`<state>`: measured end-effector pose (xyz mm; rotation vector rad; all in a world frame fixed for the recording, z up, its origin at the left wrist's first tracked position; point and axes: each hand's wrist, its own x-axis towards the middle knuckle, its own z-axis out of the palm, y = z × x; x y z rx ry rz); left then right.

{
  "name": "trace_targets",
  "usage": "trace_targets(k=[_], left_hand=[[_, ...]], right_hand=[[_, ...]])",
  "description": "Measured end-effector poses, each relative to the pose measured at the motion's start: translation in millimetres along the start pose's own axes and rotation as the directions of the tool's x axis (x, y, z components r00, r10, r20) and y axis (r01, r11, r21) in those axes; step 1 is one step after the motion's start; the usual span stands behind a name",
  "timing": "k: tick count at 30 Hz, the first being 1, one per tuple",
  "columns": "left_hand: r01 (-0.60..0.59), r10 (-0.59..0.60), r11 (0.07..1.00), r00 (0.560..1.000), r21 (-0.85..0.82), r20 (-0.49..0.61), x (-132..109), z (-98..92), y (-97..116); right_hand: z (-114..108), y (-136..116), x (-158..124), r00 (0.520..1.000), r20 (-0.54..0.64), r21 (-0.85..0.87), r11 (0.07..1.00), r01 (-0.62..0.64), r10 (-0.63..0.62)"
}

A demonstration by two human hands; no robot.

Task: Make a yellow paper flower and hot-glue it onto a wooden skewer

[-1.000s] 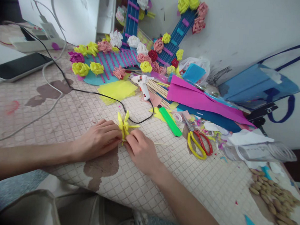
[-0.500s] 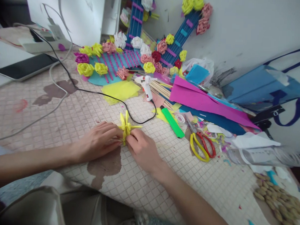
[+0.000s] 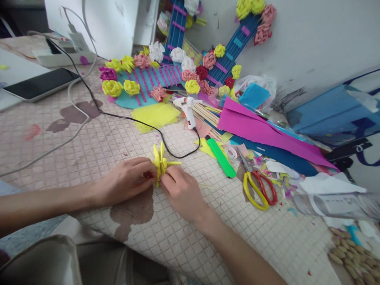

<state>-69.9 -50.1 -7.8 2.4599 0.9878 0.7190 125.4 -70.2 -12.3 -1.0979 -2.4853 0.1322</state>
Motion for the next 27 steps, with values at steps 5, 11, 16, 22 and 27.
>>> trace_targets(k=[5,11,16,22,27], left_hand=[[-0.176,0.176,0.963,0.984,0.206,0.016,-4.3,-3.9,0.4],[-0.302,0.303,0.881,0.951,0.365,0.056,-9.4,-8.5,-0.5],[-0.253,0.246,0.901,0.967,0.351,0.066,-8.0,-4.1,-1.3],[-0.186,0.175,0.928,0.982,0.323,0.064,-7.8,0.4,-0.1],[-0.168,0.157,0.94,0.986,0.295,0.062,-7.7,0.8,1.2]], right_hand=[[-0.7,1.3,-0.5,1.0,0.003,0.025,1.0,-0.012,0.012],[0.5,1.8,-0.1,1.0,-0.008,0.02,1.0,-0.017,0.017],[1.3,2.0,-1.8,0.999,-0.026,0.026,0.999,-0.02,0.02],[2.9,1.2,-1.1,0.998,-0.055,0.023,1.0,-0.007,0.009],[2.9,1.5,-0.6,0.999,-0.046,-0.015,1.0,0.015,-0.016]])
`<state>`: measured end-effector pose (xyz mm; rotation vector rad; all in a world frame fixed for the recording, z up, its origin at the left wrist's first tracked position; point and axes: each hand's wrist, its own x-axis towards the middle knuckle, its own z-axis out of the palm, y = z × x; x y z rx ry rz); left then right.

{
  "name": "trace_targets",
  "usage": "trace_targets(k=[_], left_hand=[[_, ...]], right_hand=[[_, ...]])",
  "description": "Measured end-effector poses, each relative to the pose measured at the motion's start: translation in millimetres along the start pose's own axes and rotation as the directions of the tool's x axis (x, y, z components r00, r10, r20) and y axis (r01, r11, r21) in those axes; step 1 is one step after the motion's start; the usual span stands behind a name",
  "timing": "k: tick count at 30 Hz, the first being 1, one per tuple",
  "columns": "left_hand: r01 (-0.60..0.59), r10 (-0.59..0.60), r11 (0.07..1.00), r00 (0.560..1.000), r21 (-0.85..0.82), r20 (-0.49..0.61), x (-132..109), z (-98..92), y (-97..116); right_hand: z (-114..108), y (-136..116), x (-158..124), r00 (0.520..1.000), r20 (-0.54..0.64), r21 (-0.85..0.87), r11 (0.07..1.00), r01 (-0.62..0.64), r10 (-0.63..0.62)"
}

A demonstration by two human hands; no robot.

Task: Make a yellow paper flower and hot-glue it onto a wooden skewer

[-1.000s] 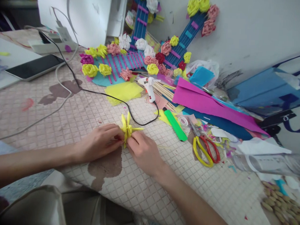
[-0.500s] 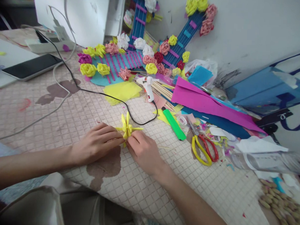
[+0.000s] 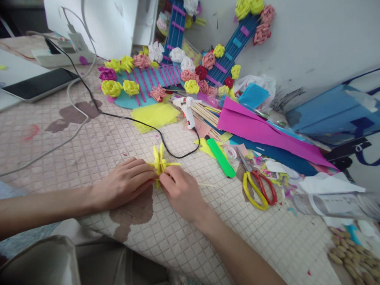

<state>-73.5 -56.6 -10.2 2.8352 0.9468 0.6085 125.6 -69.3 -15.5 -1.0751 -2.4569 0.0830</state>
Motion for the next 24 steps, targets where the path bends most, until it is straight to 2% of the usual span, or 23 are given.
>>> trace_targets(k=[5,10,17,24], left_hand=[[0.023,-0.023,0.999,1.0,-0.028,-0.001,0.5,0.8,-1.3],[0.002,-0.002,1.0,1.0,0.016,0.012,0.6,0.7,-1.9],[0.01,-0.01,0.999,1.0,0.046,0.002,-0.9,3.2,-1.2],[-0.003,0.001,0.995,1.0,0.104,0.017,-1.6,3.8,-0.7]], right_hand=[[-1.6,0.4,0.7,1.0,-0.008,-0.015,1.0,0.018,-0.018],[-1.6,1.5,-0.2,0.999,0.033,0.0,1.0,0.014,-0.014],[0.2,2.6,-2.2,1.0,0.004,0.059,0.998,-0.014,0.014],[1.0,1.6,-0.3,1.0,0.024,0.036,0.999,-0.013,0.012]])
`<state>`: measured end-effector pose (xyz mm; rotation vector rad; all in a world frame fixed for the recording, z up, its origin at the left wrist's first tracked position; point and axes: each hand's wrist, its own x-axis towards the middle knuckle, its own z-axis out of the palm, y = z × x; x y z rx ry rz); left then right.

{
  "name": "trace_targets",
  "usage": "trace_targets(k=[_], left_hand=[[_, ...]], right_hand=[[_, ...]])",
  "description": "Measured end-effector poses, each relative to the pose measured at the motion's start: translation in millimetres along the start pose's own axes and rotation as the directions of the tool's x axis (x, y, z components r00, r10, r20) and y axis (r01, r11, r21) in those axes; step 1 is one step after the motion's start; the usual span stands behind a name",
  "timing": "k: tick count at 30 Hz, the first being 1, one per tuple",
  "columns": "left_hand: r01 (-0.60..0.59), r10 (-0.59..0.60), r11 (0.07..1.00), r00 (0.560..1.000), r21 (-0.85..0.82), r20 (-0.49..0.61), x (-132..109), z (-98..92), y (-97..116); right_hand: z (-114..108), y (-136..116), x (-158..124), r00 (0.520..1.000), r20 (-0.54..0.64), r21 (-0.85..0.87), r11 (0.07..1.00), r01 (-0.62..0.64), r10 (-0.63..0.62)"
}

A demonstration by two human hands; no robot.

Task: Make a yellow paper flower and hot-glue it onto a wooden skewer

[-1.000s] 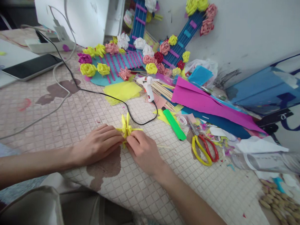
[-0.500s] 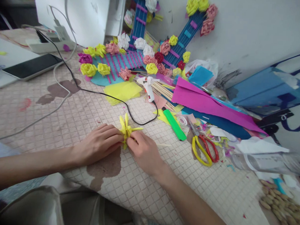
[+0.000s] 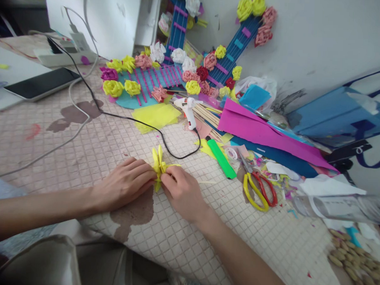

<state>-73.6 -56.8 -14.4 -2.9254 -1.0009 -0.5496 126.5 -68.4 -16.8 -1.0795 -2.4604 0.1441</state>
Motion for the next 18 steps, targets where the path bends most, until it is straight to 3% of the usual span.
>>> trace_targets(k=[12,18], left_hand=[[0.009,-0.009,1.0,1.0,0.004,0.007,0.6,-4.1,-0.1],[-0.001,0.001,0.999,1.0,0.032,-0.013,-1.0,-0.9,-0.7]], right_hand=[[-0.5,1.1,-0.7,0.999,0.039,-0.028,1.0,0.002,-0.001],[0.8,0.7,-1.2,0.999,-0.036,0.029,0.999,-0.014,0.015]])
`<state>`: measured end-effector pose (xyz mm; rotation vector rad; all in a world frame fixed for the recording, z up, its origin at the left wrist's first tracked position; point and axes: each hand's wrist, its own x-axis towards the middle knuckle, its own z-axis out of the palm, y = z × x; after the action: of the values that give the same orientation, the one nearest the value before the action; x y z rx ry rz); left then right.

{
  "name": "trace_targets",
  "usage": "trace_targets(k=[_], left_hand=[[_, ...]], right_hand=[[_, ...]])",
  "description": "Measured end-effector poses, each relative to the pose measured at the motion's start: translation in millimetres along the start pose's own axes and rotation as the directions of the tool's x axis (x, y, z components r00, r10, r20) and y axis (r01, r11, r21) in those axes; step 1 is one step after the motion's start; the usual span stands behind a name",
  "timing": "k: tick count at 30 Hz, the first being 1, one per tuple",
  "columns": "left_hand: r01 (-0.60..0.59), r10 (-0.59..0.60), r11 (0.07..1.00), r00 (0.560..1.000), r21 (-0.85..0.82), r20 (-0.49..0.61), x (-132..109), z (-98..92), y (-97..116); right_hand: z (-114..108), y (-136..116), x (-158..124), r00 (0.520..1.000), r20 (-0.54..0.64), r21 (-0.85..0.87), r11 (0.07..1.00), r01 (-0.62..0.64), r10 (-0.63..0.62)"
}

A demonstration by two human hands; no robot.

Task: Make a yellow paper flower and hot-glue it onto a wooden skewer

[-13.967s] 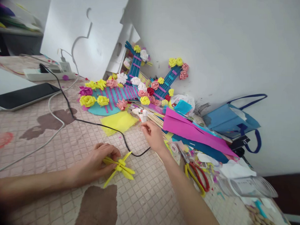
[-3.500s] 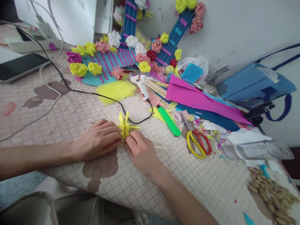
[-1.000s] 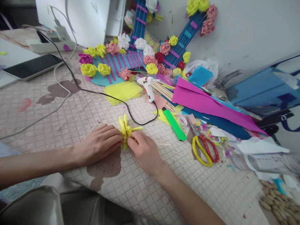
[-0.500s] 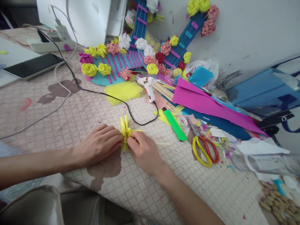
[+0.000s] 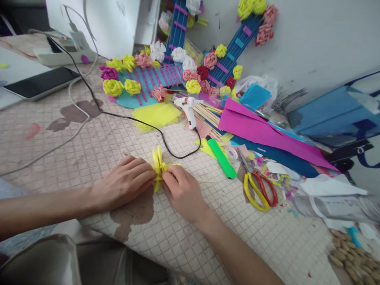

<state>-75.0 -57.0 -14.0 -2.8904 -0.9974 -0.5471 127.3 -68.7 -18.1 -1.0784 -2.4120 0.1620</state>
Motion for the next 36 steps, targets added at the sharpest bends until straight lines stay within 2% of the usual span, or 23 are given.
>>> trace_targets(k=[3,10,23,27,32,36], left_hand=[[0.01,-0.01,1.0,1.0,-0.004,-0.007,0.0,0.5,0.6],[0.01,-0.009,1.0,1.0,0.028,-0.013,-0.1,0.9,1.0],[0.023,-0.023,1.0,1.0,-0.019,-0.001,1.8,-1.4,1.2],[0.035,-0.036,0.998,0.999,-0.045,-0.015,2.1,-2.1,1.5],[0.02,-0.023,0.998,0.999,-0.059,-0.043,1.9,-2.2,1.4],[0.033,-0.035,0.998,0.999,-0.049,-0.038,1.3,-1.4,0.8]], right_hand=[[-1.1,-1.5,0.7,0.999,-0.036,0.039,0.999,0.0,0.001],[-0.1,-3.1,2.0,0.998,0.046,0.072,0.997,-0.035,0.032],[-0.5,-1.9,1.2,0.999,0.006,0.067,0.997,-0.032,0.031],[-4.3,-9.1,0.9,0.992,-0.105,0.021,0.998,-0.064,0.066],[-0.8,-24.1,2.6,0.994,-0.027,-0.101,0.989,-0.105,0.103],[3.9,-27.4,0.9,0.995,-0.026,-0.136,0.985,-0.102,0.099]])
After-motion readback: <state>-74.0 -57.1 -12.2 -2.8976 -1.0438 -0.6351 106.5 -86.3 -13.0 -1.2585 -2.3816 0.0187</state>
